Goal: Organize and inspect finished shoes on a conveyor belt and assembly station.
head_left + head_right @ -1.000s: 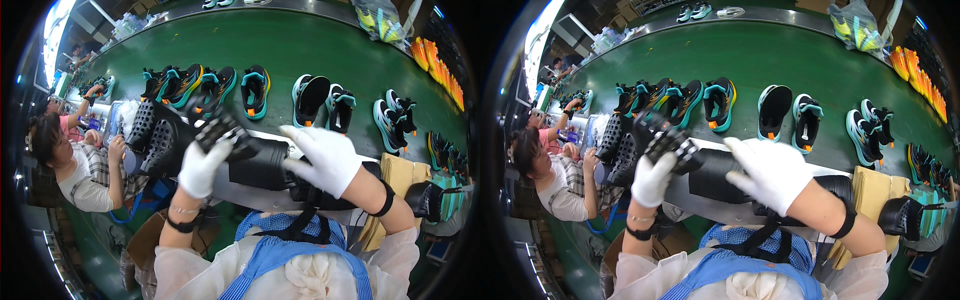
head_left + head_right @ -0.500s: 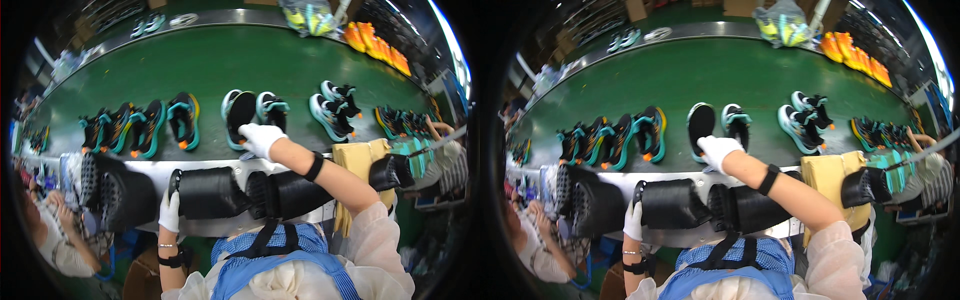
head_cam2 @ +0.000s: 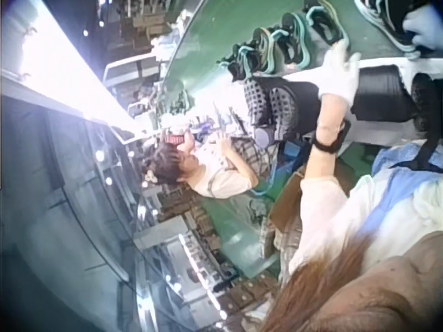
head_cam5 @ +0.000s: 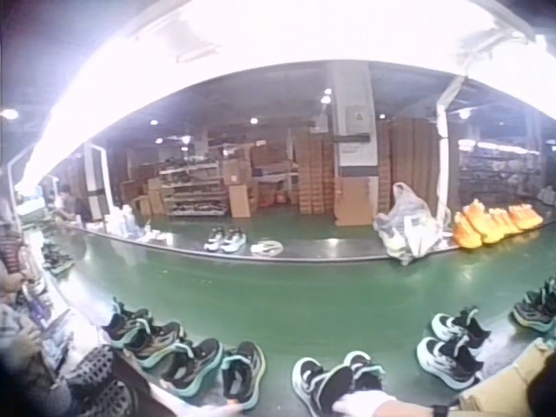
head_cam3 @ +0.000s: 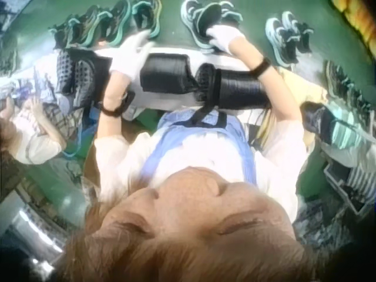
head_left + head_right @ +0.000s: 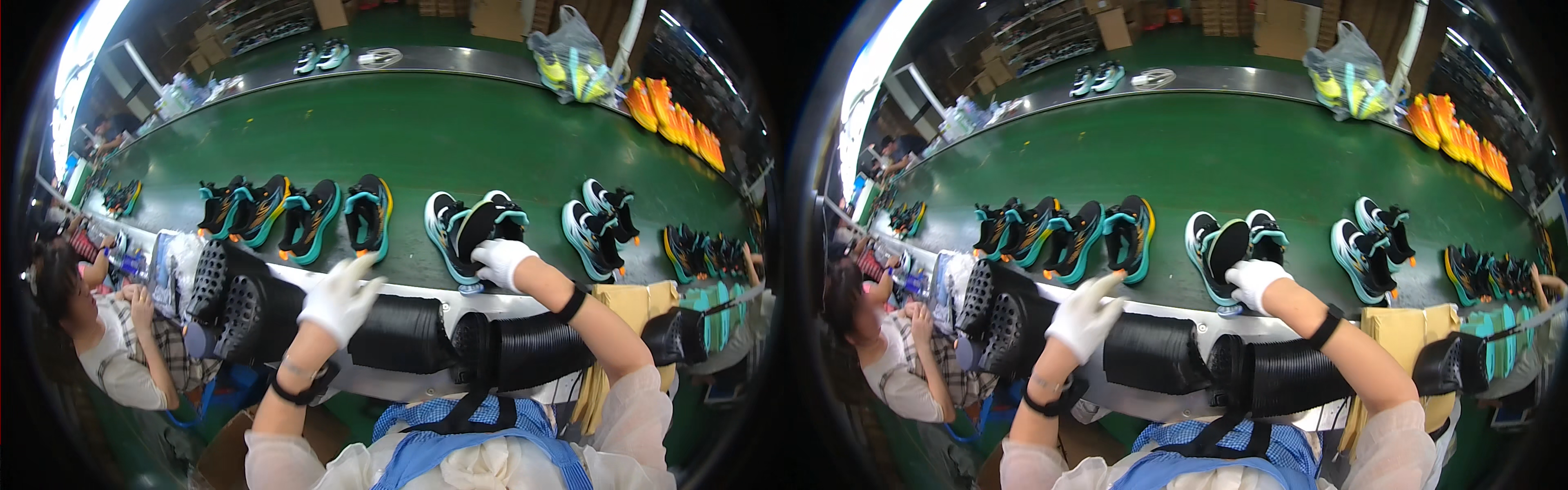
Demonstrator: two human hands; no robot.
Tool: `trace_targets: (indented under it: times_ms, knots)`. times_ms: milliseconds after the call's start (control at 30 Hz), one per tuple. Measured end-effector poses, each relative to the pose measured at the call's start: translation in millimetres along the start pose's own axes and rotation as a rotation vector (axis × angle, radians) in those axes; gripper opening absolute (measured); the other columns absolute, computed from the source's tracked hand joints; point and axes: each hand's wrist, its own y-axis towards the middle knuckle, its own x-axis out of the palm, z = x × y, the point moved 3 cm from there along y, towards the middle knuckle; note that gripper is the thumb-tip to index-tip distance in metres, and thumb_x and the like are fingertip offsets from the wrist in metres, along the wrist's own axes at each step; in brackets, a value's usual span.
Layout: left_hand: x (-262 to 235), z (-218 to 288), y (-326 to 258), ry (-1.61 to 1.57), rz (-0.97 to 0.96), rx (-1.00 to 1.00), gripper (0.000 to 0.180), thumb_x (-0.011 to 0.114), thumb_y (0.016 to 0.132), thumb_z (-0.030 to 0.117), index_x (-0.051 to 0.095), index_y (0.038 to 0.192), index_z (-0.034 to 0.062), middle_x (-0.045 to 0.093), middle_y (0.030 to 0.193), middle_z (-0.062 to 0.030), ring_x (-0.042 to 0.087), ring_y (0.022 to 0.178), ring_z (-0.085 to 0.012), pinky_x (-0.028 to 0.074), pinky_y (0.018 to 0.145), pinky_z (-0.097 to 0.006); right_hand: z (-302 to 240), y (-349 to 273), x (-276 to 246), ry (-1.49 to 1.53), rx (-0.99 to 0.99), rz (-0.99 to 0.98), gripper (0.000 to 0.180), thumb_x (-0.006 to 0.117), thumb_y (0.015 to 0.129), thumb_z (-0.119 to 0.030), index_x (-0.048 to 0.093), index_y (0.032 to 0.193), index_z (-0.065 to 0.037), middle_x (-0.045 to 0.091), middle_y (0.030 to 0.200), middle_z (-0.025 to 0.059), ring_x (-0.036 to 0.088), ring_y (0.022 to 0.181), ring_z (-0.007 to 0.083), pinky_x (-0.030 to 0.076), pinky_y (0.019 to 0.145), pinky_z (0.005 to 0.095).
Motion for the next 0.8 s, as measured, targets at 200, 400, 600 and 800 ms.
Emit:
trace_targets:
  times_ms: [200, 400, 600, 800]
  knots:
    - [67.0, -0.6, 117.2, 0.081, -0.266, 0.309, 0.057, 0.061, 0.084, 0.033, 0.047, 0.133, 0.0060, 0.056, 0.121, -0.0216, 0.053, 0.114, -0.0358, 0.043, 0.097, -0.040, -13.5, -3.0, -24.1, -0.059, -0.180, 0.217, 0.026, 0.054, 0.087, -0.026, 0.063, 0.104, -0.008, 0.064, 0.099, 0.0156, 0.061, 0.095, 0.0341, 0.049, 0.082, 0.0435]
    - [91.8, -16.5, 160.2, 0.114, -0.359, 0.228, 0.060, 0.066, 0.076, 0.015, 0.046, 0.132, 0.0088, 0.058, 0.119, -0.0210, 0.055, 0.111, -0.0378, 0.044, 0.095, -0.040, -45.4, 53.7, -46.1, 0.194, 0.213, 0.615, 0.020, 0.060, 0.077, -0.017, 0.063, 0.092, -0.004, 0.063, 0.091, 0.0142, 0.065, 0.079, 0.0304, 0.053, 0.068, 0.0387]
    - [138.7, -43.8, 202.8, 0.613, -0.435, 0.510, 0.038, 0.045, 0.092, 0.023, 0.051, 0.126, 0.0081, 0.057, 0.123, -0.0107, 0.052, 0.116, -0.0288, 0.040, 0.097, -0.036, -45.4, 70.2, -48.0, 0.191, 0.282, 0.630, 0.050, 0.065, 0.074, -0.011, 0.046, 0.120, -0.008, 0.049, 0.114, 0.0139, 0.063, 0.087, 0.0294, 0.053, 0.069, 0.0386]
    - [150.1, -56.6, 218.9, 0.703, -0.439, 0.561, 0.037, 0.039, 0.095, 0.017, 0.047, 0.130, 0.0068, 0.052, 0.129, -0.0119, 0.048, 0.120, -0.0270, 0.038, 0.099, -0.039, -47.1, 67.3, -54.9, 0.090, 0.276, 0.627, 0.057, 0.068, 0.068, -0.009, 0.046, 0.120, -0.004, 0.047, 0.121, 0.0157, 0.063, 0.091, 0.0291, 0.053, 0.074, 0.0349]
